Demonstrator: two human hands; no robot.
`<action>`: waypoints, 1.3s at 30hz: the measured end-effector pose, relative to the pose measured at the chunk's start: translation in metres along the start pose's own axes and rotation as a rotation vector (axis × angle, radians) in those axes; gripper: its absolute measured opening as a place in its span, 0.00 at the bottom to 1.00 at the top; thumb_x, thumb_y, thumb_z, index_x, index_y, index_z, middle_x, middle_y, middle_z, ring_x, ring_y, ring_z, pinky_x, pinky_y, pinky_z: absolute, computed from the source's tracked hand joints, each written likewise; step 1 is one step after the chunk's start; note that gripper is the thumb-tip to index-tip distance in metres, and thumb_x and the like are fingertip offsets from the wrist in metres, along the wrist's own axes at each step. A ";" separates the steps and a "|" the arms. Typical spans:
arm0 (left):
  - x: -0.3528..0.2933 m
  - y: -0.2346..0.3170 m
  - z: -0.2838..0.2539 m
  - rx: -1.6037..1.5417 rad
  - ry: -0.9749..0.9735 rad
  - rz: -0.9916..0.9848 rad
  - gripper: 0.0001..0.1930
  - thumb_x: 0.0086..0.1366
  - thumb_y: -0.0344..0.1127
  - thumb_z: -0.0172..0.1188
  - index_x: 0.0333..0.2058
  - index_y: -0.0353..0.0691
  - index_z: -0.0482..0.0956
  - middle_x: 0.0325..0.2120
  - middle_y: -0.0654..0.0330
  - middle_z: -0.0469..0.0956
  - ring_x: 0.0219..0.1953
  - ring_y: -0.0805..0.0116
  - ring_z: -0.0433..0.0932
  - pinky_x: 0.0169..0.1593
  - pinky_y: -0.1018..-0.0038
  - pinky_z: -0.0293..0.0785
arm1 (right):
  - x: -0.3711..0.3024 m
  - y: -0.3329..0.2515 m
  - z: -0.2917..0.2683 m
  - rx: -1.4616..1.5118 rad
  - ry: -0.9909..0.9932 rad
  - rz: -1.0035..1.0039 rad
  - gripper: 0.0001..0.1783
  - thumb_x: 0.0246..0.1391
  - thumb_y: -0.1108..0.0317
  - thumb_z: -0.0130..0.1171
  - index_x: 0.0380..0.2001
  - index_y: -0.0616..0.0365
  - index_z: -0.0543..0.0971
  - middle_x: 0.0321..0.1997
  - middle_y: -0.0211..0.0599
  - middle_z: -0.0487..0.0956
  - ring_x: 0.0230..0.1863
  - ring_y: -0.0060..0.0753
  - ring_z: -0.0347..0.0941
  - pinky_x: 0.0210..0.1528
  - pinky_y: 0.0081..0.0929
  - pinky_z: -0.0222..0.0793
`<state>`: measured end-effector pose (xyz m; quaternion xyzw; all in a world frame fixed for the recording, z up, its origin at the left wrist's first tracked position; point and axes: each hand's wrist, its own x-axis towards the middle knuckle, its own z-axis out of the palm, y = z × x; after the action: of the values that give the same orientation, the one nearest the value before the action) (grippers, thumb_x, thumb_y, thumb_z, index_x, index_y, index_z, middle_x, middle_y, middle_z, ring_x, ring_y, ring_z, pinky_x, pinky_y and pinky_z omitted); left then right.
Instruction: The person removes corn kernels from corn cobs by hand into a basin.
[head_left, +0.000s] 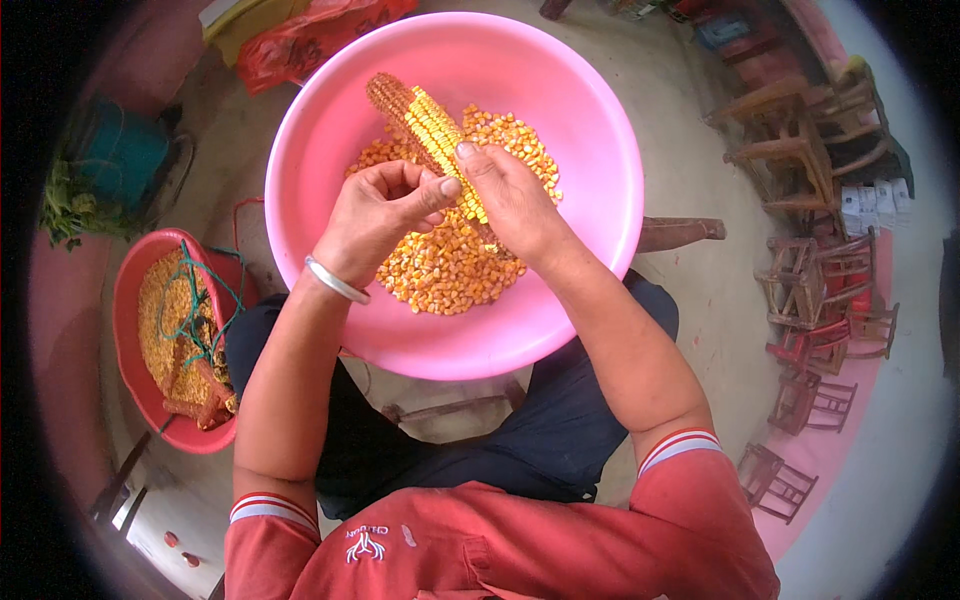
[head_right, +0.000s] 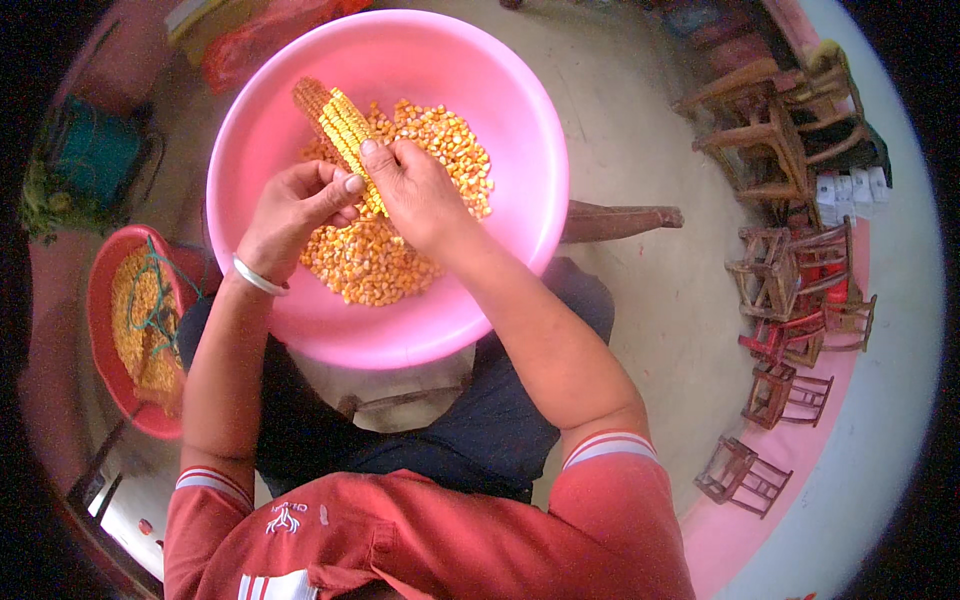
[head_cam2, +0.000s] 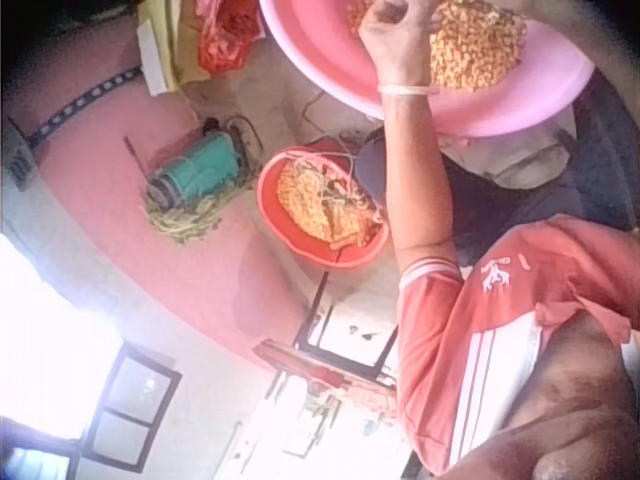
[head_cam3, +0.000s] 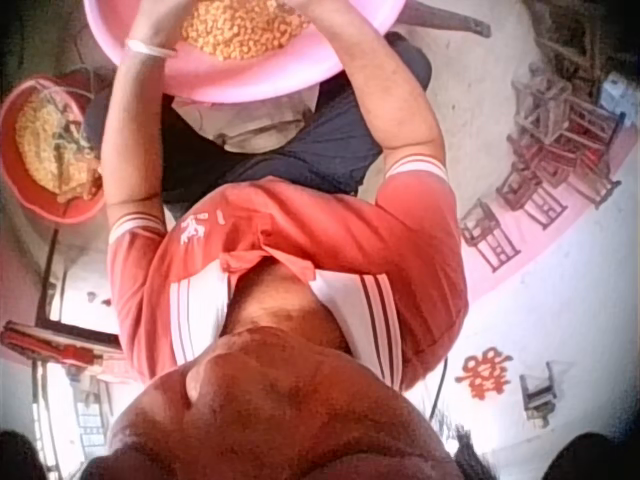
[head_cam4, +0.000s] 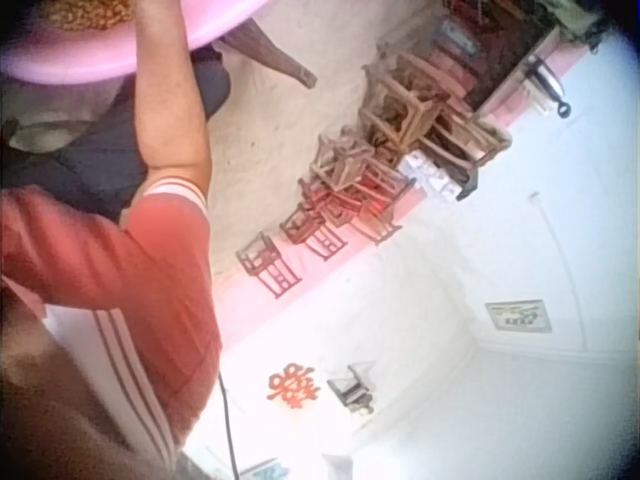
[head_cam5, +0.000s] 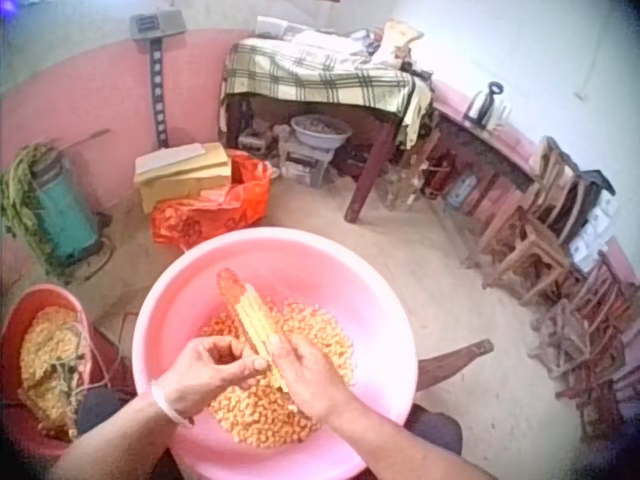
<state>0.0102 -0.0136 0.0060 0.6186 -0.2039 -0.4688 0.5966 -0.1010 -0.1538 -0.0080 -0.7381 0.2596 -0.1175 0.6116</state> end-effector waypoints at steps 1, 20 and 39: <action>-0.001 0.000 0.000 0.000 0.004 -0.001 0.12 0.63 0.41 0.65 0.35 0.38 0.76 0.25 0.65 0.77 0.28 0.79 0.76 0.35 0.83 0.74 | 0.000 -0.001 0.001 0.003 -0.016 0.016 0.29 0.65 0.45 0.47 0.32 0.65 0.73 0.26 0.41 0.74 0.30 0.30 0.69 0.35 0.34 0.66; -0.002 -0.011 0.007 -0.203 0.023 -0.023 0.09 0.64 0.34 0.62 0.38 0.37 0.74 0.30 0.64 0.76 0.33 0.77 0.78 0.41 0.80 0.77 | 0.000 -0.004 0.003 0.056 -0.023 0.085 0.28 0.66 0.46 0.46 0.34 0.65 0.75 0.27 0.33 0.73 0.30 0.22 0.67 0.34 0.28 0.66; -0.004 -0.004 0.006 -0.060 0.086 0.080 0.08 0.59 0.31 0.66 0.36 0.38 0.78 0.27 0.67 0.76 0.29 0.80 0.76 0.36 0.84 0.73 | 0.006 -0.015 0.005 0.292 0.066 0.001 0.25 0.67 0.48 0.45 0.42 0.62 0.75 0.32 0.30 0.73 0.34 0.19 0.66 0.38 0.22 0.65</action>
<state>0.0023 -0.0126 0.0043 0.6113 -0.1884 -0.4234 0.6416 -0.0901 -0.1510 0.0040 -0.6367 0.2600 -0.1777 0.7039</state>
